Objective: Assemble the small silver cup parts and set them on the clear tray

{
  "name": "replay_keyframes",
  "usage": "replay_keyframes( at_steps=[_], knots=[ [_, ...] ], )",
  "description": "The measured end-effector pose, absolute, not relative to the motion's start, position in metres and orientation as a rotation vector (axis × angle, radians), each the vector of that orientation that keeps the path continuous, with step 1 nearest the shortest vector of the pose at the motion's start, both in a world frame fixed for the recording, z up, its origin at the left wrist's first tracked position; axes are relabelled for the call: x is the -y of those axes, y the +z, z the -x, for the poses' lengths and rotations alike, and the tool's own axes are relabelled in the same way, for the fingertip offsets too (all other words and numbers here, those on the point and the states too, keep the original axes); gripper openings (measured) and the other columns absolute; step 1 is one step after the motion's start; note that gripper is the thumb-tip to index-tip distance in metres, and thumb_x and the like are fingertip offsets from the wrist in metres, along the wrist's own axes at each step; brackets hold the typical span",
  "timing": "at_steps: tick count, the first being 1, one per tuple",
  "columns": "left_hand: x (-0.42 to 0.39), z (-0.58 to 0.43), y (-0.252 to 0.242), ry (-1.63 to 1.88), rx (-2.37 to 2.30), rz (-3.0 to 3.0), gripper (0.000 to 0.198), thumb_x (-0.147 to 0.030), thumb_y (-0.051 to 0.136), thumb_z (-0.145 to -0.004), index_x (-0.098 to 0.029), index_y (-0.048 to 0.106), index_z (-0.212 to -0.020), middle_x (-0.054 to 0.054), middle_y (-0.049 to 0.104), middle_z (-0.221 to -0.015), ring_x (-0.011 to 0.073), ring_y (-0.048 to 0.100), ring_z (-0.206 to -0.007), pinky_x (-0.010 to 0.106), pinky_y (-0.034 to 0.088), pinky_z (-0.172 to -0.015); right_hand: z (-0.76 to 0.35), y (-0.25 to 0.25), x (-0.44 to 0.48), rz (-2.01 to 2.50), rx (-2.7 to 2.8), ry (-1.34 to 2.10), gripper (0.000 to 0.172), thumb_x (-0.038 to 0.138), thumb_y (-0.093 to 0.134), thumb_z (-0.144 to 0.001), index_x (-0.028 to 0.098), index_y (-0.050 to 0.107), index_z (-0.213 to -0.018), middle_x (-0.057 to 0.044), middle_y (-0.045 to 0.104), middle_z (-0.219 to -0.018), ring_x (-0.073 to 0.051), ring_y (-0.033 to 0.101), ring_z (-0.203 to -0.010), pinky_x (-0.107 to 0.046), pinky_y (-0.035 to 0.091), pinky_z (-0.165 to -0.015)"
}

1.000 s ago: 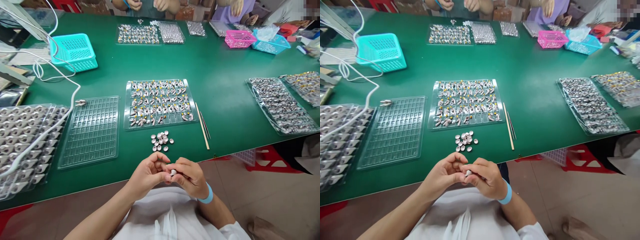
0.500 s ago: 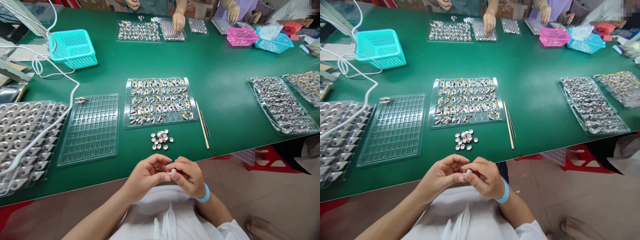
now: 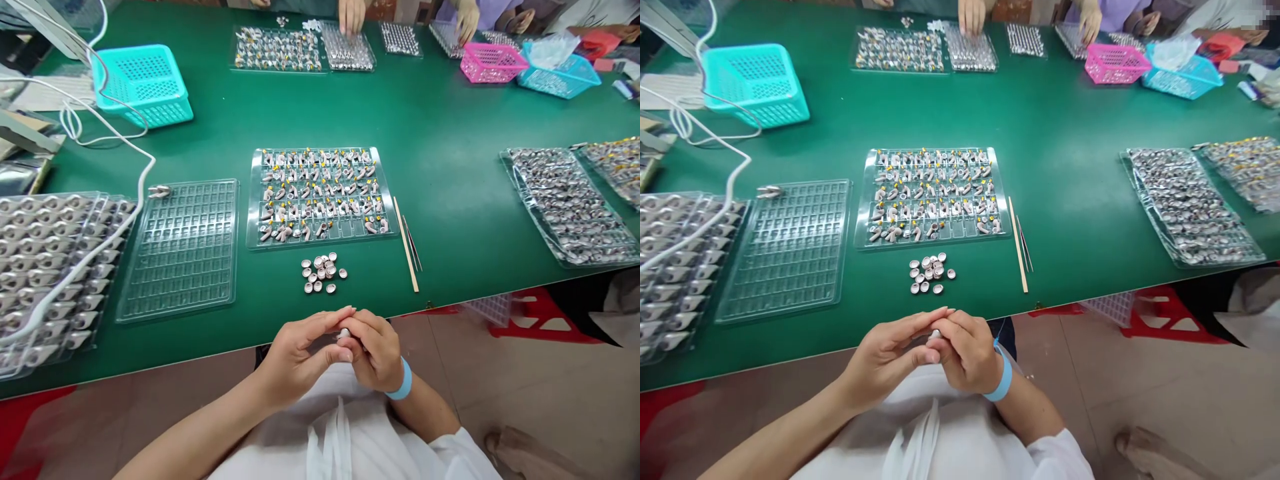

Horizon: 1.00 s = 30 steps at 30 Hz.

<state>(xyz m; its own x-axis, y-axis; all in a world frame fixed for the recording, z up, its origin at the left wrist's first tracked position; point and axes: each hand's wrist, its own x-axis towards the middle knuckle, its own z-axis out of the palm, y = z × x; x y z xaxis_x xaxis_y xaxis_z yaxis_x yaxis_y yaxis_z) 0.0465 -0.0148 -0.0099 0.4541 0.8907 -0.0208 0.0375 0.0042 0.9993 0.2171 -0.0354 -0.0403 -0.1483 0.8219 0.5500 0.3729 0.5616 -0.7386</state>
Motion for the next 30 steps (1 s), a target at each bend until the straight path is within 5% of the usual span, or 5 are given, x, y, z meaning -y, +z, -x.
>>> replay_keyframes(
  at_steps=[30],
  knots=[
    [0.017, -0.051, -0.013, 0.828, -1.049, -1.292, 0.037, -0.017, 0.067, -0.086, -0.013, 0.069, -0.122, 0.010, 0.077, -0.110, 0.0213, 0.076, -0.090, 0.027, 0.064, -0.083, -0.207, -0.059, 0.031, 1.022, 1.710, 0.484, 0.027, 0.013, 0.052, -0.093, 0.014, 0.064, -0.116, -0.011, 0.069, -0.086, -0.019, 0.064, -0.071, -0.030, 0.055, -0.059]
  ],
)
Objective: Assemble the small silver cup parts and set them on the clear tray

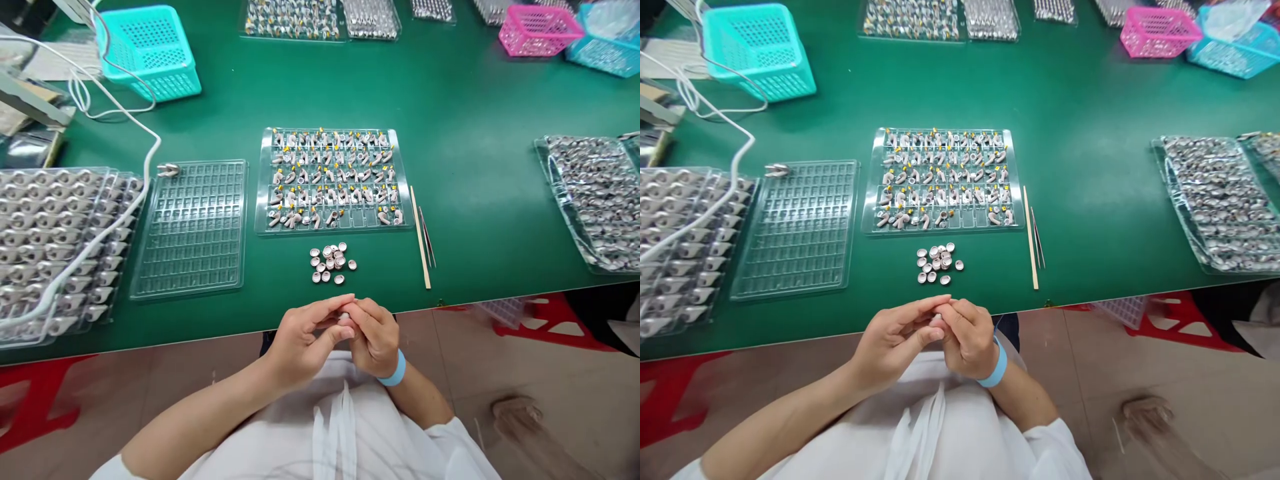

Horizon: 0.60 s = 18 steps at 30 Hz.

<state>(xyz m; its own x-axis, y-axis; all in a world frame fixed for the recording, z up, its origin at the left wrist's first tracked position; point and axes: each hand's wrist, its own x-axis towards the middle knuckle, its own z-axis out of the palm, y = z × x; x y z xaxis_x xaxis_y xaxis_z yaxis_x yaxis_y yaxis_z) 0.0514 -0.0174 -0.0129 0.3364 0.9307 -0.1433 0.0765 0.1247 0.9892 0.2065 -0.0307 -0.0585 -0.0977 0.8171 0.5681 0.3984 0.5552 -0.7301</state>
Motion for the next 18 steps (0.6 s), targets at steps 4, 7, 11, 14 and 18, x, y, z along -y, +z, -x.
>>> replay_keyframes(
  at_steps=[4, 7, 11, 14, 18],
  knots=[
    [0.012, -0.053, -0.009, 0.753, -1.022, -1.220, 0.039, -0.020, 0.068, -0.087, -0.016, 0.066, -0.126, 0.010, 0.073, -0.119, 0.0219, 0.074, -0.099, 0.029, 0.062, -0.089, -0.210, -0.056, 0.028, 1.014, 1.691, 0.540, 0.027, 0.013, 0.053, -0.093, 0.015, 0.065, -0.117, -0.010, 0.068, -0.085, -0.018, 0.063, -0.071, -0.030, 0.055, -0.061],
    [0.008, -0.055, -0.007, 0.725, -0.961, -1.162, 0.049, -0.022, 0.069, -0.087, -0.021, 0.058, -0.135, 0.010, 0.066, -0.133, 0.0232, 0.067, -0.115, 0.034, 0.056, -0.100, -0.218, -0.053, 0.026, 1.025, 1.685, 0.571, 0.030, 0.014, 0.055, -0.093, 0.019, 0.064, -0.121, -0.009, 0.069, -0.089, -0.018, 0.064, -0.074, -0.030, 0.055, -0.063],
    [0.000, -0.056, -0.009, 0.744, -0.923, -1.041, 0.073, -0.024, 0.083, -0.075, -0.026, 0.050, -0.140, 0.010, 0.059, -0.139, 0.0261, 0.057, -0.126, 0.040, 0.052, -0.105, -0.230, -0.050, 0.024, 1.090, 1.654, 0.482, 0.034, 0.015, 0.055, -0.094, 0.024, 0.062, -0.127, -0.007, 0.070, -0.094, -0.017, 0.064, -0.075, -0.031, 0.056, -0.066],
    [-0.005, -0.057, -0.011, 0.688, -0.883, -0.902, 0.049, -0.030, 0.083, -0.074, -0.019, 0.066, -0.118, 0.010, 0.069, -0.115, 0.0235, 0.065, -0.106, 0.038, 0.056, -0.094, -0.235, -0.051, 0.024, 1.091, 1.677, 0.399, 0.041, 0.015, 0.056, -0.094, 0.027, 0.058, -0.133, -0.006, 0.067, -0.090, -0.016, 0.061, -0.072, -0.031, 0.055, -0.063],
    [-0.008, -0.061, -0.011, 0.631, -0.751, -0.674, 0.033, -0.040, 0.081, -0.075, -0.014, 0.073, -0.094, 0.007, 0.071, -0.091, 0.0162, 0.066, -0.077, 0.032, 0.057, -0.080, -0.236, -0.053, 0.024, 1.040, 1.713, 0.422, 0.044, 0.015, 0.055, -0.095, 0.029, 0.057, -0.136, -0.005, 0.063, -0.087, -0.016, 0.058, -0.072, -0.030, 0.053, -0.060]
  ],
)
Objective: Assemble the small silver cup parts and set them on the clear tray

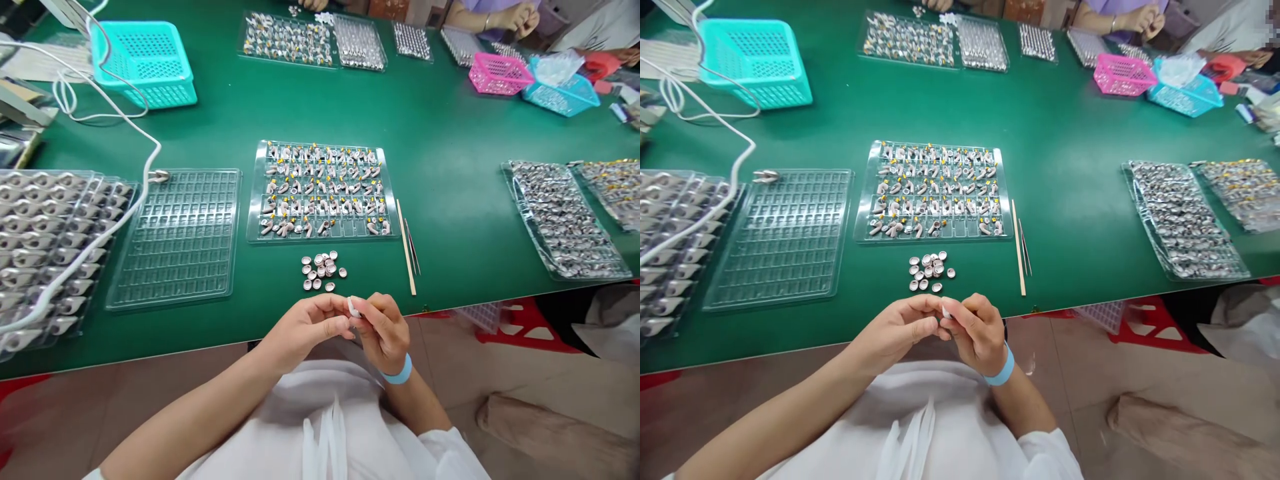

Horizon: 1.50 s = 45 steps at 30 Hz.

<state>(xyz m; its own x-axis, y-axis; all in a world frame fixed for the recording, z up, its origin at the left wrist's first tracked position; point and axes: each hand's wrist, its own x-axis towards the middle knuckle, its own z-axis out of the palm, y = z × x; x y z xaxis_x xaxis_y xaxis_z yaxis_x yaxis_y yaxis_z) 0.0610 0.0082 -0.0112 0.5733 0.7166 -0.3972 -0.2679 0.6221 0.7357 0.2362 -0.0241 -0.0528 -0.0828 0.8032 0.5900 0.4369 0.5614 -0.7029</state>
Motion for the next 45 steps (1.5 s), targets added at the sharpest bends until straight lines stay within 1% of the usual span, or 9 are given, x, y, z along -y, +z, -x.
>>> replay_keyframes(
  at_steps=[2, 6, 14, 19, 23, 27, 33, 40, 45],
  knots=[
    [-0.009, -0.062, -0.011, 0.637, -0.718, -0.578, 0.033, -0.040, 0.083, -0.073, -0.014, 0.074, -0.091, 0.006, 0.071, -0.085, 0.0154, 0.066, -0.075, 0.030, 0.056, -0.078, -0.235, -0.053, 0.025, 1.032, 1.700, 0.461, 0.043, 0.015, 0.055, -0.095, 0.029, 0.057, -0.135, -0.005, 0.061, -0.088, -0.016, 0.058, -0.074, -0.030, 0.053, -0.061],
    [-0.009, -0.062, -0.011, 0.638, -0.698, -0.485, 0.025, -0.036, 0.081, -0.077, -0.014, 0.075, -0.086, 0.005, 0.071, -0.079, 0.0154, 0.067, -0.076, 0.028, 0.054, -0.079, -0.233, -0.053, 0.026, 1.024, 1.673, 0.556, 0.041, 0.018, 0.055, -0.096, 0.030, 0.058, -0.135, -0.005, 0.060, -0.090, -0.017, 0.059, -0.077, -0.031, 0.055, -0.063],
    [-0.010, -0.058, -0.012, 0.717, -0.879, -0.654, 0.018, -0.032, 0.079, -0.079, -0.014, 0.077, -0.082, 0.003, 0.072, -0.073, 0.0131, 0.064, -0.070, 0.024, 0.052, -0.071, -0.233, -0.042, 0.025, 1.041, 1.659, 0.758, 0.037, 0.027, 0.056, -0.097, 0.026, 0.058, -0.133, -0.008, 0.064, -0.101, -0.018, 0.063, -0.084, -0.031, 0.057, -0.067],
    [-0.012, -0.056, -0.007, 0.682, -0.977, -0.763, 0.021, -0.034, 0.079, -0.079, -0.013, 0.076, -0.080, 0.004, 0.073, -0.070, 0.0148, 0.065, -0.068, 0.026, 0.053, -0.072, -0.233, -0.039, 0.025, 1.080, 1.589, 0.828, 0.031, 0.021, 0.058, -0.094, 0.024, 0.063, -0.125, -0.006, 0.069, -0.098, -0.017, 0.063, -0.082, -0.031, 0.057, -0.071],
    [-0.014, -0.056, -0.003, 0.677, -1.002, -0.782, 0.024, -0.037, 0.079, -0.077, -0.013, 0.075, -0.077, 0.003, 0.071, -0.065, 0.0155, 0.066, -0.064, 0.027, 0.054, -0.069, -0.233, -0.038, 0.026, 1.138, 1.559, 0.875, 0.024, 0.025, 0.058, -0.094, 0.023, 0.066, -0.117, -0.007, 0.071, -0.098, -0.017, 0.065, -0.079, -0.030, 0.058, -0.069],
    [-0.015, -0.057, -0.002, 0.676, -0.999, -0.744, 0.026, -0.038, 0.080, -0.074, -0.013, 0.075, -0.075, 0.004, 0.073, -0.067, 0.0152, 0.067, -0.063, 0.027, 0.057, -0.067, -0.232, -0.038, 0.027, 1.181, 1.575, 0.839, 0.023, 0.022, 0.058, -0.094, 0.023, 0.066, -0.115, -0.007, 0.072, -0.098, -0.017, 0.068, -0.080, -0.028, 0.058, -0.066],
    [-0.018, -0.058, 0.002, 0.662, -0.980, -0.696, 0.026, -0.038, 0.082, -0.071, -0.012, 0.074, -0.071, 0.003, 0.072, -0.064, 0.0148, 0.068, -0.062, 0.026, 0.059, -0.066, -0.229, -0.038, 0.025, 1.106, 1.687, 0.622, 0.033, 0.011, 0.057, -0.091, 0.023, 0.064, -0.122, -0.007, 0.074, -0.099, -0.017, 0.068, -0.081, -0.030, 0.058, -0.068],
    [-0.018, -0.059, 0.000, 0.653, -0.965, -0.678, 0.024, -0.035, 0.081, -0.073, -0.012, 0.075, -0.072, 0.005, 0.074, -0.067, 0.0164, 0.070, -0.065, 0.027, 0.059, -0.067, -0.232, -0.043, 0.027, 1.191, 1.599, 0.710, 0.023, 0.022, 0.058, -0.093, 0.023, 0.069, -0.113, -0.007, 0.074, -0.095, -0.018, 0.069, -0.078, -0.030, 0.059, -0.064],
    [-0.019, -0.061, -0.001, 0.663, -0.952, -0.647, 0.024, -0.035, 0.082, -0.072, -0.012, 0.075, -0.071, 0.005, 0.074, -0.066, 0.0164, 0.070, -0.065, 0.026, 0.059, -0.067, -0.235, -0.045, 0.028, 1.222, 1.590, 0.711, 0.023, 0.022, 0.058, -0.094, 0.023, 0.069, -0.115, -0.007, 0.074, -0.099, -0.018, 0.069, -0.081, -0.030, 0.058, -0.066]
  ],
)
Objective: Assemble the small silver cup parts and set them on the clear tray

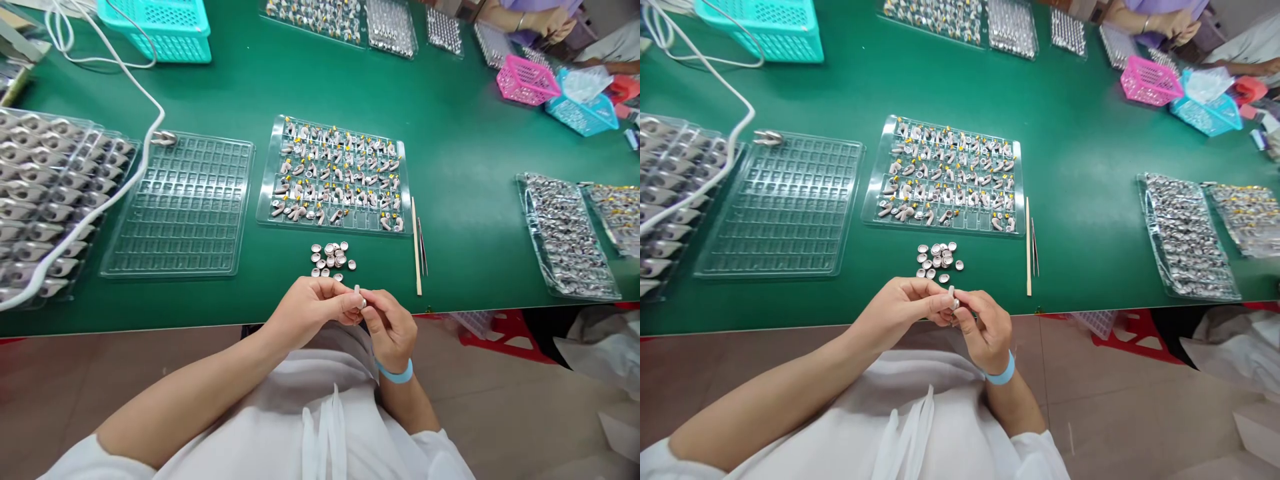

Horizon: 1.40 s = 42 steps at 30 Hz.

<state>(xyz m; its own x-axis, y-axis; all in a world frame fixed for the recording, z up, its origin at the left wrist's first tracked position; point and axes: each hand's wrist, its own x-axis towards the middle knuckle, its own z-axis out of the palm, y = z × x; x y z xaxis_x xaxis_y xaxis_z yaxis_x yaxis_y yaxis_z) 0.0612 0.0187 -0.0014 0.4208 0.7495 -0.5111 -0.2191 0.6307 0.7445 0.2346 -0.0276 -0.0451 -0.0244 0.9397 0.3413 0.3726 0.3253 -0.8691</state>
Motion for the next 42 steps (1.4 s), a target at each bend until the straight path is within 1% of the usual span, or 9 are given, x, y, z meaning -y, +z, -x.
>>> replay_keyframes(
  at_steps=[6, 22, 25, 27, 29, 32, 34, 38, 42],
  knots=[
    [-0.020, -0.062, -0.001, 0.676, -0.942, -0.636, 0.023, -0.034, 0.082, -0.072, -0.012, 0.075, -0.070, 0.003, 0.072, -0.064, 0.0138, 0.068, -0.061, 0.025, 0.058, -0.065, -0.235, -0.043, 0.027, 1.176, 1.675, 0.663, 0.031, 0.018, 0.058, -0.094, 0.024, 0.064, -0.124, -0.007, 0.073, -0.102, -0.018, 0.069, -0.082, -0.030, 0.059, -0.068],
    [-0.018, -0.066, -0.003, 0.685, -0.900, -0.669, 0.028, -0.037, 0.081, -0.074, -0.011, 0.071, -0.071, 0.003, 0.070, -0.065, 0.0127, 0.065, -0.062, 0.024, 0.056, -0.064, -0.231, -0.046, 0.033, 1.283, 1.508, 0.693, 0.022, 0.024, 0.057, -0.095, 0.024, 0.070, -0.113, -0.005, 0.073, -0.093, -0.016, 0.068, -0.074, -0.026, 0.057, -0.062],
    [-0.016, -0.065, -0.006, 0.719, -0.898, -0.711, 0.024, -0.031, 0.081, -0.075, -0.012, 0.069, -0.084, 0.002, 0.070, -0.070, 0.0133, 0.066, -0.065, 0.026, 0.057, -0.067, -0.232, -0.046, 0.033, 1.292, 1.479, 0.757, 0.021, 0.026, 0.055, -0.096, 0.024, 0.070, -0.111, -0.004, 0.070, -0.089, -0.013, 0.064, -0.062, -0.025, 0.054, -0.055],
    [-0.014, -0.063, -0.009, 0.787, -0.916, -0.840, 0.029, -0.026, 0.079, -0.076, -0.014, 0.068, -0.101, 0.003, 0.071, -0.079, 0.0157, 0.069, -0.072, 0.028, 0.059, -0.070, -0.232, -0.045, 0.033, 1.276, 1.473, 0.799, 0.022, 0.026, 0.054, -0.097, 0.023, 0.069, -0.112, -0.003, 0.068, -0.085, -0.012, 0.061, -0.058, -0.025, 0.052, -0.052],
    [-0.013, -0.060, -0.013, 0.903, -0.923, -1.109, 0.031, -0.020, 0.076, -0.080, -0.017, 0.068, -0.110, 0.005, 0.072, -0.090, 0.0179, 0.070, -0.083, 0.029, 0.060, -0.074, -0.233, -0.043, 0.032, 1.254, 1.485, 0.826, 0.023, 0.026, 0.053, -0.097, 0.023, 0.069, -0.113, -0.003, 0.066, -0.082, -0.012, 0.060, -0.058, -0.025, 0.051, -0.053],
    [-0.013, -0.054, -0.018, 1.098, -0.865, -1.590, 0.020, -0.011, 0.068, -0.086, -0.019, 0.072, -0.103, 0.008, 0.073, -0.099, 0.0169, 0.070, -0.092, 0.026, 0.057, -0.081, -0.234, -0.042, 0.031, 1.221, 1.535, 0.811, 0.024, 0.025, 0.051, -0.098, 0.021, 0.068, -0.114, -0.003, 0.066, -0.080, -0.013, 0.061, -0.062, -0.026, 0.052, -0.056],
    [-0.015, -0.051, -0.021, 1.174, -0.826, -1.794, 0.017, -0.009, 0.066, -0.087, -0.019, 0.073, -0.101, 0.008, 0.073, -0.098, 0.0154, 0.071, -0.089, 0.024, 0.057, -0.080, -0.234, -0.043, 0.032, 1.205, 1.577, 0.752, 0.025, 0.023, 0.051, -0.097, 0.021, 0.068, -0.116, -0.004, 0.067, -0.081, -0.015, 0.063, -0.067, -0.029, 0.054, -0.061],
    [-0.016, -0.049, -0.023, 1.209, -0.811, -1.983, 0.016, -0.012, 0.063, -0.091, -0.019, 0.070, -0.104, 0.008, 0.072, -0.094, 0.0146, 0.070, -0.082, 0.023, 0.057, -0.073, -0.232, -0.042, 0.032, 1.170, 1.638, 0.663, 0.030, 0.018, 0.051, -0.096, 0.021, 0.066, -0.122, -0.007, 0.070, -0.087, -0.018, 0.066, -0.077, -0.031, 0.055, -0.066],
    [-0.015, -0.049, -0.022, 1.257, -0.805, -2.061, 0.018, -0.010, 0.060, -0.092, -0.017, 0.070, -0.104, 0.011, 0.072, -0.096, 0.0176, 0.070, -0.087, 0.026, 0.058, -0.074, -0.232, -0.036, 0.030, 1.143, 1.669, 0.670, 0.031, 0.018, 0.053, -0.096, 0.021, 0.063, -0.125, -0.008, 0.071, -0.095, -0.018, 0.066, -0.081, -0.031, 0.056, -0.068]
  ],
)
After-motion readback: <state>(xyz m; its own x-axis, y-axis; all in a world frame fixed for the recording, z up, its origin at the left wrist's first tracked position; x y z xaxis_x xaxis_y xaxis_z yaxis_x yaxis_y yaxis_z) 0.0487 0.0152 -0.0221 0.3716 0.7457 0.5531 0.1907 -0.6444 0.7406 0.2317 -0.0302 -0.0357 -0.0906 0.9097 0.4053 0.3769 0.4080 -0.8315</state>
